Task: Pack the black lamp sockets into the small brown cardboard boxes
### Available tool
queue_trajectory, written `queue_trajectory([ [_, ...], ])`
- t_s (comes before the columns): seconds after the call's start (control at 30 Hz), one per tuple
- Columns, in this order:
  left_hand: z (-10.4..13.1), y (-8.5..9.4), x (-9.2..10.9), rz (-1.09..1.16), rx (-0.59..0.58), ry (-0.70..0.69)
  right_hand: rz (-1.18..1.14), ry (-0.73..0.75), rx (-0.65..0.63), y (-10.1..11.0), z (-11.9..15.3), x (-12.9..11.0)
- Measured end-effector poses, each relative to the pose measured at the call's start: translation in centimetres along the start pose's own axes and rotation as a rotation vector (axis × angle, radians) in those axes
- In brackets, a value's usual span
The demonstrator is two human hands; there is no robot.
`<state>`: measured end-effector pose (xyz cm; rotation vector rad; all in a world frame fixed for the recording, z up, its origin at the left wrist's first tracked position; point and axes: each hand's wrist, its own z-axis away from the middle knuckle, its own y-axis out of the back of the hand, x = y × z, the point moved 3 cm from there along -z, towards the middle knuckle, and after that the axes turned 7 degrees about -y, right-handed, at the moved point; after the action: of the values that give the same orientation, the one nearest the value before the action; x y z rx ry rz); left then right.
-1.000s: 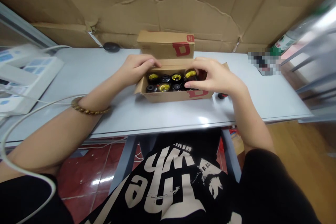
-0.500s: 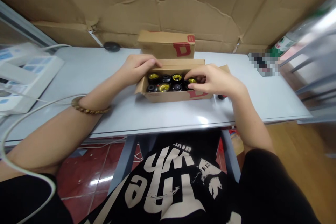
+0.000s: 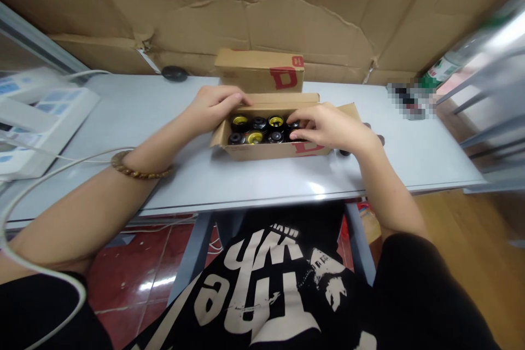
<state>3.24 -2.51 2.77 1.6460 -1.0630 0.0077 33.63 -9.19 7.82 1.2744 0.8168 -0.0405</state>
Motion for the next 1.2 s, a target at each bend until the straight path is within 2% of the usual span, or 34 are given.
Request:
queue_trajectory([
  [0.27,0.0,0.0,-0.1,-0.001,0.0,-0.002,-0.117,-0.041,-0.018,0.1,0.4,-0.4],
  [0.5,0.0,0.0,0.1,0.008,-0.001,-0.001,-0.039,0.02,0.0,0.0,0.1,-0.4],
  [0.6,0.0,0.0,0.0,0.001,0.0,0.004,0.059,0.048,0.08,0.2,0.2,-0.5],
  [0.7,0.0,0.0,-0.2,0.0,-0.003,0.004,0.064,0.017,0.186,1.1,0.6,-0.5],
  [0.8,-0.1,-0.1,-0.3,-0.003,-0.005,-0.003,0.111,-0.042,0.409,3.4,1.6,0.3],
  [0.87,-0.1,0.0,-0.2,-0.008,-0.001,-0.01,0.184,-0.122,0.548,5.3,2.5,1.8],
  [0.93,-0.1,0.0,-0.1,-0.009,0.0,-0.015,0.244,-0.222,0.584,7.1,3.4,4.0],
  [1.03,-0.1,0.0,0.0,-0.001,-0.005,-0.011,0.296,-0.395,0.495,9.0,4.7,6.8],
  [1.13,-0.1,0.0,-0.1,0.008,-0.005,-0.007,0.245,-0.596,0.213,8.9,5.2,8.0],
  [1.2,-0.1,0.0,-0.2,0.006,0.002,-0.008,0.218,-0.633,0.029,8.3,4.9,7.9],
])
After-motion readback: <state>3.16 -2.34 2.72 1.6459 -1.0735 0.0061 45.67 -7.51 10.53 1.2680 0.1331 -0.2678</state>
